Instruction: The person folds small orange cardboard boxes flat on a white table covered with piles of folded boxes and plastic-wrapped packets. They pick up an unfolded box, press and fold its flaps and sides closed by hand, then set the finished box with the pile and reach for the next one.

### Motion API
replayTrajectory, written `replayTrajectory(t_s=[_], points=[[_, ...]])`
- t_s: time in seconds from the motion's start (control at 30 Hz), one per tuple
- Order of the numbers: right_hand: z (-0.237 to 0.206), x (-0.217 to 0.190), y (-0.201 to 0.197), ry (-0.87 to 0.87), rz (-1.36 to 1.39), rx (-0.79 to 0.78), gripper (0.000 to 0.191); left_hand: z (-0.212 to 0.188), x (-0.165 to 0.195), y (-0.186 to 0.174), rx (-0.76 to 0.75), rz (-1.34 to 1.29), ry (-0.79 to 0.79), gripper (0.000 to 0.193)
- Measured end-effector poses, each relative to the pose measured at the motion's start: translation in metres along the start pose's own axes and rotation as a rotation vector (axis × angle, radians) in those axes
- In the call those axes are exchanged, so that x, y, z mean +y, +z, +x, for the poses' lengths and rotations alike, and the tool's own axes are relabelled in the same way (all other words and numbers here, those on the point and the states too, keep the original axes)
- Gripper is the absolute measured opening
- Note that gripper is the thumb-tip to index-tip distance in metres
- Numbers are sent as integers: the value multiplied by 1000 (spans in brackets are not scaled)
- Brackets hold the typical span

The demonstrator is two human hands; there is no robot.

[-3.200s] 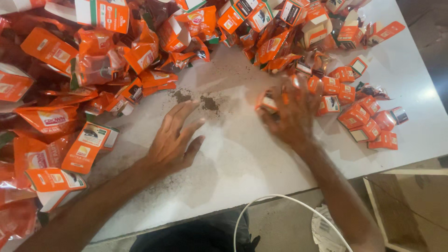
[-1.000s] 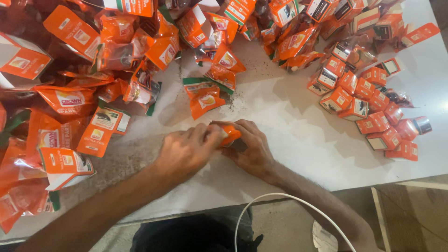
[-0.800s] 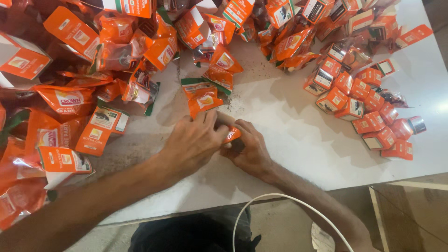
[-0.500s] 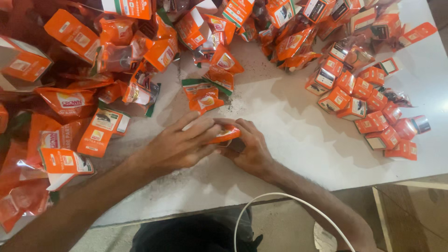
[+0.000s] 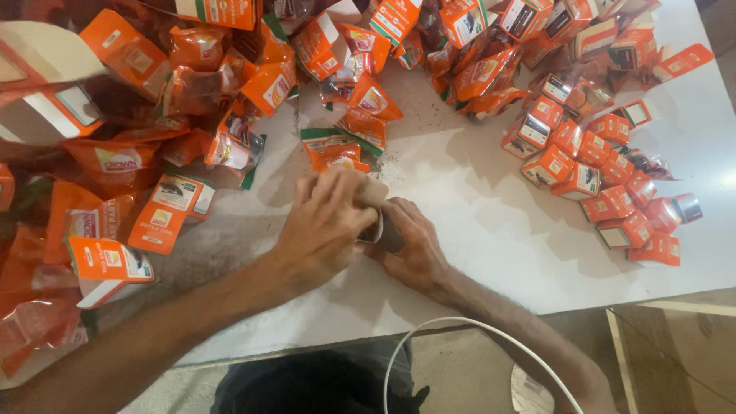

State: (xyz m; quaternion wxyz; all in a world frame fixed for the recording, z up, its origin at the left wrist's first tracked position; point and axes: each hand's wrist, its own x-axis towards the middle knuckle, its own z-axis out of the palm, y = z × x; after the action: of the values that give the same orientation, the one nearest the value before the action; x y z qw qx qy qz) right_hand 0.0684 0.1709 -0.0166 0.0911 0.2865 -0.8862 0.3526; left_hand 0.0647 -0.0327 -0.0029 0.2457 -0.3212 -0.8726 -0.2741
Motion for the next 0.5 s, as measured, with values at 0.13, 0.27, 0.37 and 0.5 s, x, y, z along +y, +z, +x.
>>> replayTrajectory(t_s=[0.13,0.27,0.37,0.5], points=[[-6,4,2,41,16,4,65,-1,-2,17,71,-587,-527,42],[-12,1,10,5,73,144,72,-5,-10,32,-104,-709,-630,31],[-10,-1,7,-81,29,107,66,-5,-12,36,-12,-693,-523,16],[-7,-6,0,-168,-115,84,56,-7,-28,23,-249,-1040,-609,23]])
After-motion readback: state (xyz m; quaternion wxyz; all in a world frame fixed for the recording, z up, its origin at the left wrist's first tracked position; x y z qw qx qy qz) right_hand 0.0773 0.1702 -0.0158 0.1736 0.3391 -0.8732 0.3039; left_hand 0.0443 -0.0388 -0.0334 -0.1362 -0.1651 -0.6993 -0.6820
